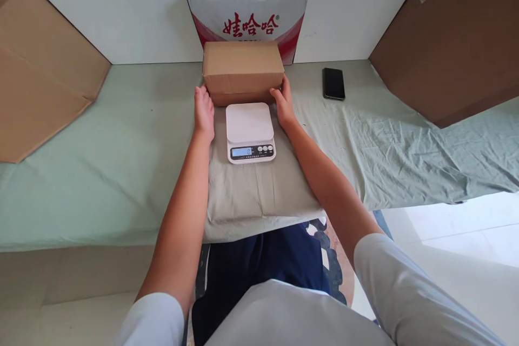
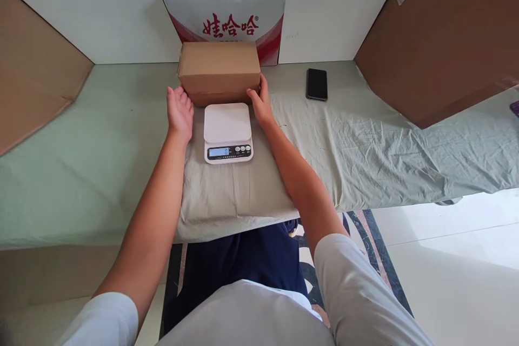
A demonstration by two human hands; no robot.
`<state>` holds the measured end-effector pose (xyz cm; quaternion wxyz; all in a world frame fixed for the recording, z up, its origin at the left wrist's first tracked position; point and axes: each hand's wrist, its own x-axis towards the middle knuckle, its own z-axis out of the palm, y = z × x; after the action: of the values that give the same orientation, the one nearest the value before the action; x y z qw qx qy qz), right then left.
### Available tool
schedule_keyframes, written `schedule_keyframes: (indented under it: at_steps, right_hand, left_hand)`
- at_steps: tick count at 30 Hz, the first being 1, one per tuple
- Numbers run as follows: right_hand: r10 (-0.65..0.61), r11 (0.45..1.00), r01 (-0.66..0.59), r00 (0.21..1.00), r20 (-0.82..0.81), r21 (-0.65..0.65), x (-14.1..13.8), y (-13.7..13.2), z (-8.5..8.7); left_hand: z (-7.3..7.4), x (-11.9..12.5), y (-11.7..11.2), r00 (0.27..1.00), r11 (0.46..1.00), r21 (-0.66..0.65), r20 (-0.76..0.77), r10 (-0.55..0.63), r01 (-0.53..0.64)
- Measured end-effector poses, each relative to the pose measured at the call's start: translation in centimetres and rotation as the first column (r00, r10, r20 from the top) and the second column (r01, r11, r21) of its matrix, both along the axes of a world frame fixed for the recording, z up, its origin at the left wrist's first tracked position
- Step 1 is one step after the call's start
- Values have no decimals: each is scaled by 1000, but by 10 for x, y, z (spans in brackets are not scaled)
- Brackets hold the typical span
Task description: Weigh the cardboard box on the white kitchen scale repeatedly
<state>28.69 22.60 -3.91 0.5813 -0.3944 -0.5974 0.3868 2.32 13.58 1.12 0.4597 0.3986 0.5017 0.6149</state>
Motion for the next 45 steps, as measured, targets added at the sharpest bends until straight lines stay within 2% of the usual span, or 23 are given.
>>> schedule_keyframes:
  at_steps: [6,14,21,26,30,38,45]
  right_hand:
    - [34,999,-34,999,-23,-12,1,1,-1]
    - [30,999,-31,999,-43,-36,-4,-9,6]
    - [30,997,-32,999,-28,-66,-5,-14,13]
    - [76,994,-76,997,-8,-84,-8,-21,17]
    - [80,990,-84,996,-45,-113,-8,-19,15]
    - [-28,976,0,992,-125,-218,3,-6,9]
    - [-4,982,-11,997,-81,-189,5,-6,7]
  left_hand:
    - [2,4,-3,1000,1000,-18,28,5,-5]
    - [3,6,-3,998,999,-44,53,29,-26]
    - [-2,2,-1,999,1000,-28,43,6,-5]
    - [-4,1,3,999,1000,-28,36,-6,7]
    - [-2,1,3,1000,999,-44,28,-5,7]
    - [0,-14,-3,999,999,4,3,34,-34]
    - [2,-16,-5,999,999,-8,8,49,-48]
